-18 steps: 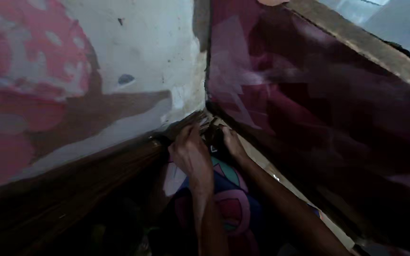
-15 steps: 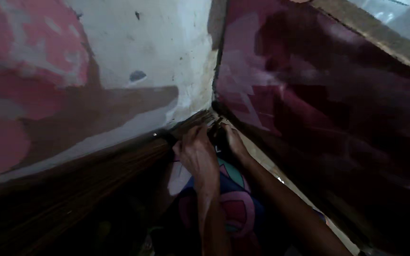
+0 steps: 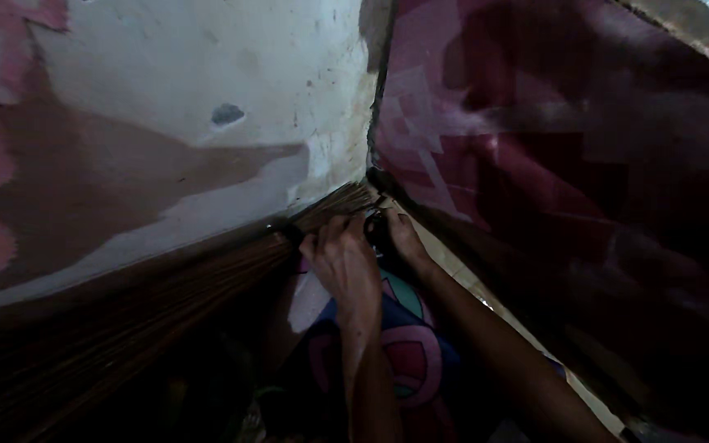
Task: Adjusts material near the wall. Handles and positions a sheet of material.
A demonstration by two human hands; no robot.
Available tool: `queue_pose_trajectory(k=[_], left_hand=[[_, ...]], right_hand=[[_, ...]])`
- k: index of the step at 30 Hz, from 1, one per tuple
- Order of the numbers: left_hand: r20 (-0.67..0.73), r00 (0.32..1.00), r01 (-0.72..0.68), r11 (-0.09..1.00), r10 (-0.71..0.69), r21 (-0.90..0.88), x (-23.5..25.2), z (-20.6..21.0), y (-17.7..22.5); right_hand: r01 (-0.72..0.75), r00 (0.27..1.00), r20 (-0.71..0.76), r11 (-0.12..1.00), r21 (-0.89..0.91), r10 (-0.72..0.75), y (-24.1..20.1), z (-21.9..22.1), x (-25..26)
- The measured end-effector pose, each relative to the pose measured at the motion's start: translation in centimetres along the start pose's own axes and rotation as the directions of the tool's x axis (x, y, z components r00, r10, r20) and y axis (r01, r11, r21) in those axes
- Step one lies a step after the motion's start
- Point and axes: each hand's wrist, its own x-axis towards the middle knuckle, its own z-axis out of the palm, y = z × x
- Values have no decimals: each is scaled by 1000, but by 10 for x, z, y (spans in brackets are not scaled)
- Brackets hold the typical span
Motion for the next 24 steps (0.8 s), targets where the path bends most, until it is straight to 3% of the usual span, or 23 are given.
queue_pose_trajectory(k=[11, 18, 24], left_hand=[[43, 999, 15, 1000, -15, -6, 1, 10, 13], [5, 1000, -13, 1000, 13, -25, 1, 13, 11], [17, 1000, -23, 998, 24, -56, 0, 13, 9]], right_hand=[[-19, 999, -46, 987, 157, 27, 2, -2, 0], [8, 999, -52, 998, 60, -5, 1, -3, -3], [-19, 999, -40, 995, 101, 23, 3, -4, -1]])
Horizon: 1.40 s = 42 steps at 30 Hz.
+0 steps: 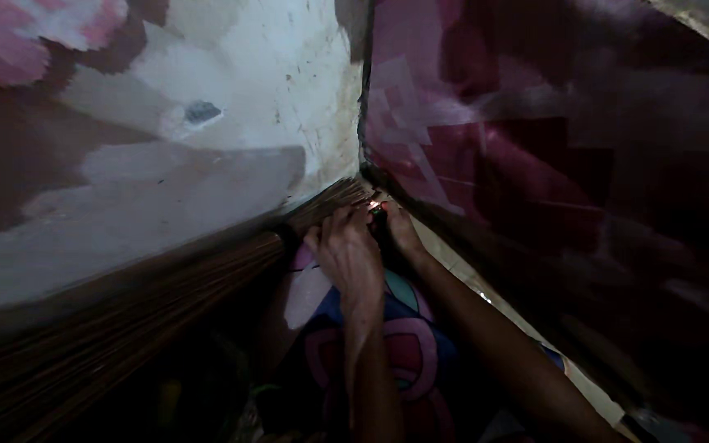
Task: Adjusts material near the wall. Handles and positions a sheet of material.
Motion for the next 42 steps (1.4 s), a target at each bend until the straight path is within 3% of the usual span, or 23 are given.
queue_pose_trajectory(k=[29, 39, 42], left_hand=[[-7, 1000, 13, 999, -13, 31, -1, 3, 2], [1, 1000, 21, 999, -21, 38, 0, 1, 2], [0, 1000, 14, 999, -14, 29, 0, 1, 2]], right_hand=[[52, 998, 18, 999, 17, -52, 1, -3, -3], [47, 998, -39, 987, -153, -53, -2, -4, -7], [96, 990, -78, 960, -261, -121, -6, -7, -11]])
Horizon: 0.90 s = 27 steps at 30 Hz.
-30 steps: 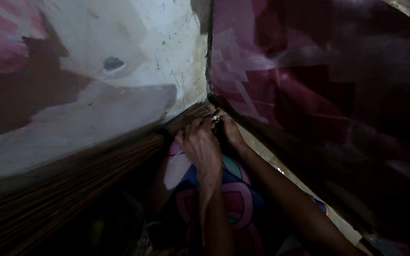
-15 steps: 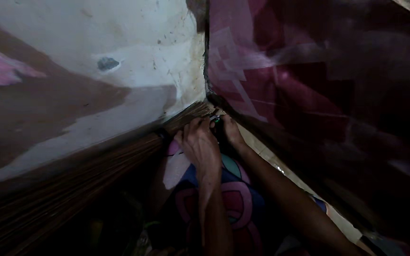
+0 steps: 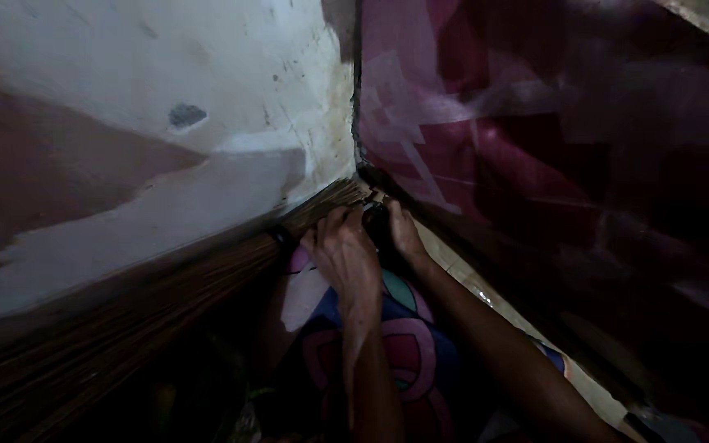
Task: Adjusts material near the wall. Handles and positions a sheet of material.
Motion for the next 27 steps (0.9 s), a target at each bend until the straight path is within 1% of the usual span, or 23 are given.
queue_pose_trajectory(k=[5, 8, 15, 27], left_hand=[[16, 1000, -4, 1000, 4, 6, -1, -1, 0], [25, 1000, 10, 1000, -10, 6, -1, 0, 0], [13, 1000, 2, 1000, -1, -15, -1, 0, 0], [7, 1000, -6, 1000, 7, -20, -1, 2, -2]], right_hand=[[29, 999, -11, 997, -76, -30, -1, -1, 3], [13, 1000, 7, 991, -130, -12, -3, -2, 3], [67, 998, -2, 987, -146, -68, 0, -2, 3], [29, 1000, 10, 988, -153, -28, 1, -2, 4]])
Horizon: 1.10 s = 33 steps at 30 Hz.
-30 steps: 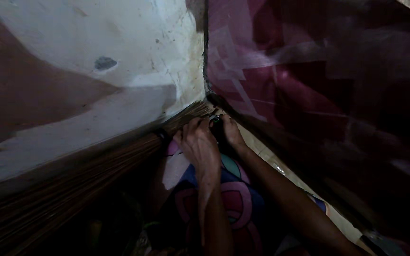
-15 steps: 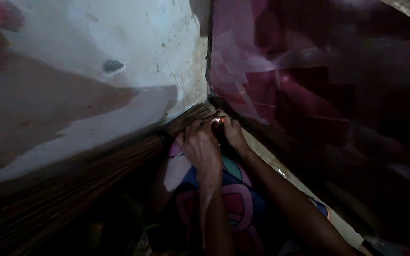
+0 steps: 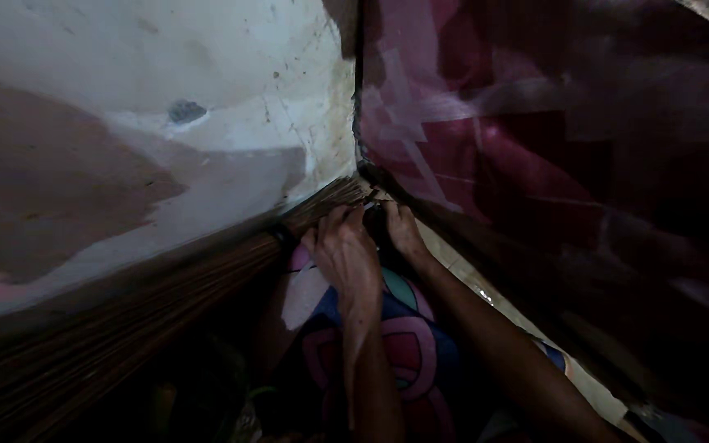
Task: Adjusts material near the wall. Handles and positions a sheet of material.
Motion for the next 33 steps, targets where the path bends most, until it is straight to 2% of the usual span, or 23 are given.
queue_pose_trajectory(k=[8, 16, 22, 27, 30, 33], left_hand=[[2, 1000, 7, 1000, -7, -17, 0, -1, 1], [14, 1000, 0, 1000, 0, -13, 1, -2, 1], [4, 1000, 8, 1000, -8, -23, 1, -2, 2], [-3, 999, -39, 994, 39, -97, -2, -9, 9], [64, 990, -114, 986, 122, -121, -8, -10, 28], [167, 972, -147, 982, 166, -120, -14, -11, 40]], right_hand=[[39, 999, -13, 996, 77, -38, -1, -2, -2], [40, 999, -22, 999, -7, -40, 1, -1, 0], [10, 1000, -23, 1000, 28, -10, -1, -2, -2], [-35, 999, 21, 999, -30, 36, -5, -25, -19], [-148, 988, -25, 984, 97, 152, 9, -48, -39], [-224, 960, -80, 910, 349, 267, 29, -60, -63]])
